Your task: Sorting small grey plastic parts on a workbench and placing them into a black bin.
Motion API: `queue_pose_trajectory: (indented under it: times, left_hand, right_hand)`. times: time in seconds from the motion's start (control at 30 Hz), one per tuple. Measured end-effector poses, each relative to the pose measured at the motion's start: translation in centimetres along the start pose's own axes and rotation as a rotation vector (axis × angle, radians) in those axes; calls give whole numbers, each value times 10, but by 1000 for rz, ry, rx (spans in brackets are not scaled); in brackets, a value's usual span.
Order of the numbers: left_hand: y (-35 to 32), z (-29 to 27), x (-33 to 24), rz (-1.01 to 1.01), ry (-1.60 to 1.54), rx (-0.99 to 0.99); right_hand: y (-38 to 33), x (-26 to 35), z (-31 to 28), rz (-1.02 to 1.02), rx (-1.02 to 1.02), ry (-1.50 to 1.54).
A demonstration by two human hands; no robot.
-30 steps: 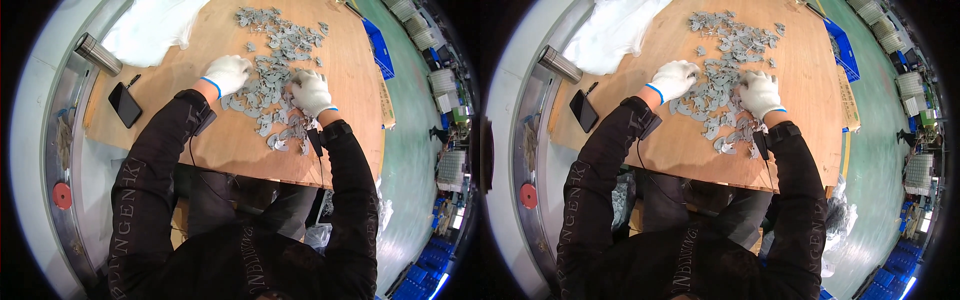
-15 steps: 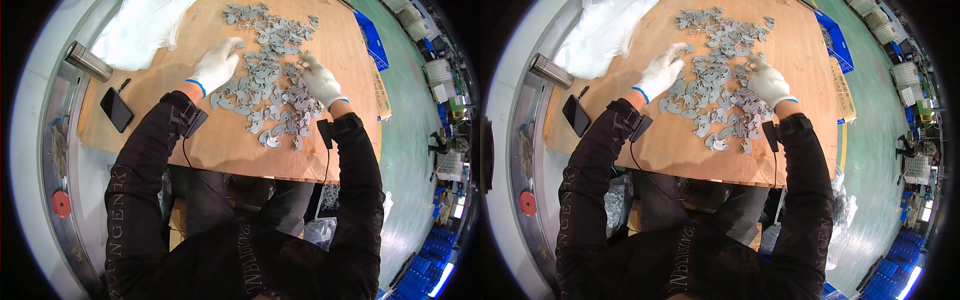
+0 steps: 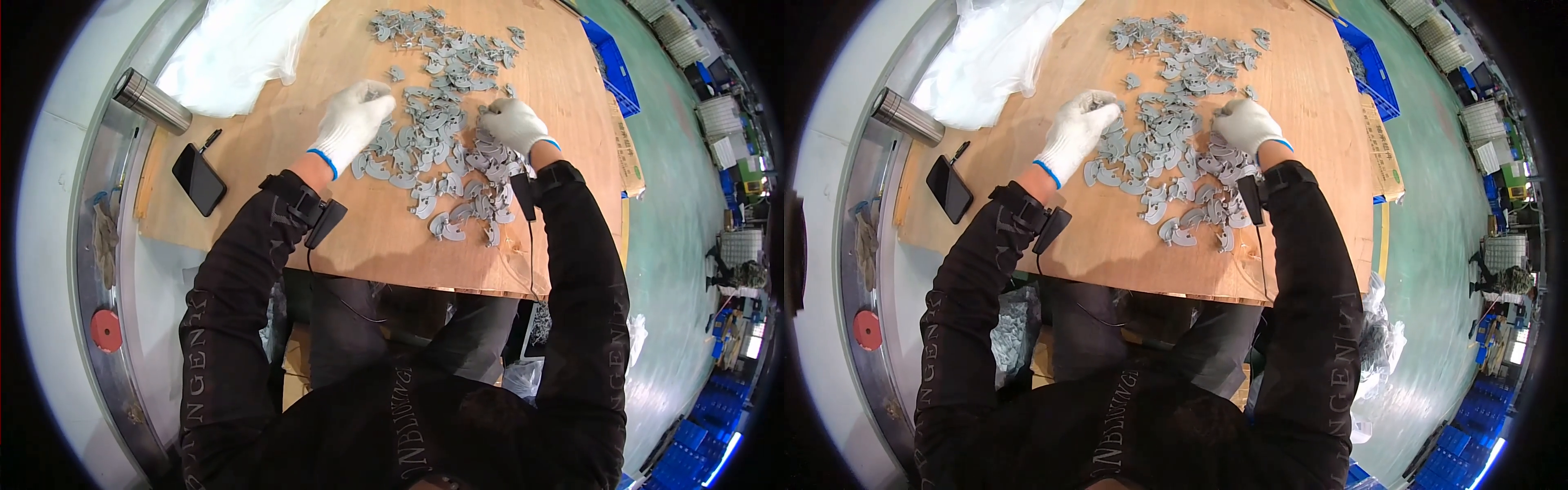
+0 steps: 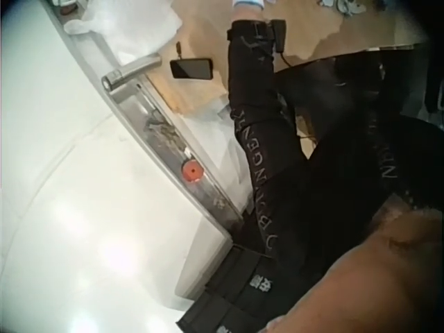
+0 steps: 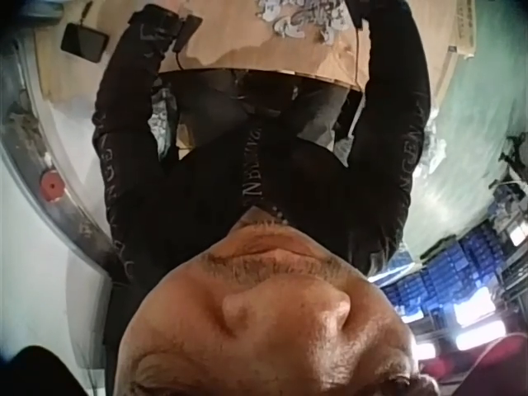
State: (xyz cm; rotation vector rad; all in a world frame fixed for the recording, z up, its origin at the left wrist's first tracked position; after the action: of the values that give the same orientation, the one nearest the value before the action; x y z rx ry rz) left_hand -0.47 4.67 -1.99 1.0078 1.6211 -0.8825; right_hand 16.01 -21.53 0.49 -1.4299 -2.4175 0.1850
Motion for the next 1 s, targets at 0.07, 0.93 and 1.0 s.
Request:
queue_pose_trajectory:
  times: [0.07, 0.93, 1.0]
  left_hand:
    - [-8, 10, -6, -29, -89, 43]
    - [-83, 81, -40, -206, -533, 510]
    - [-90, 81, -44, -203, -513, 507]
  right_hand:
    - [-11, -14, -10, 31, 7, 314]
    - [-100, 66, 50, -211, 245, 2133]
    - [-104, 63, 57, -196, 192, 2172]
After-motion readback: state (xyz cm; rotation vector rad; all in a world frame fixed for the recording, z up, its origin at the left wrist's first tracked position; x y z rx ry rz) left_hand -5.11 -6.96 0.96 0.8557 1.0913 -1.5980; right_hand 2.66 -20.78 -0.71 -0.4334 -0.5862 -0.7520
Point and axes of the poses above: each hand's wrist, its own y-axis towards the middle knuckle, its own z-axis out of the palm, x = y × z, the point moved 6 cm from there along y, towards the middle knuckle, and after that the axes turned 4 degrees about x, right-handed, at the moved point
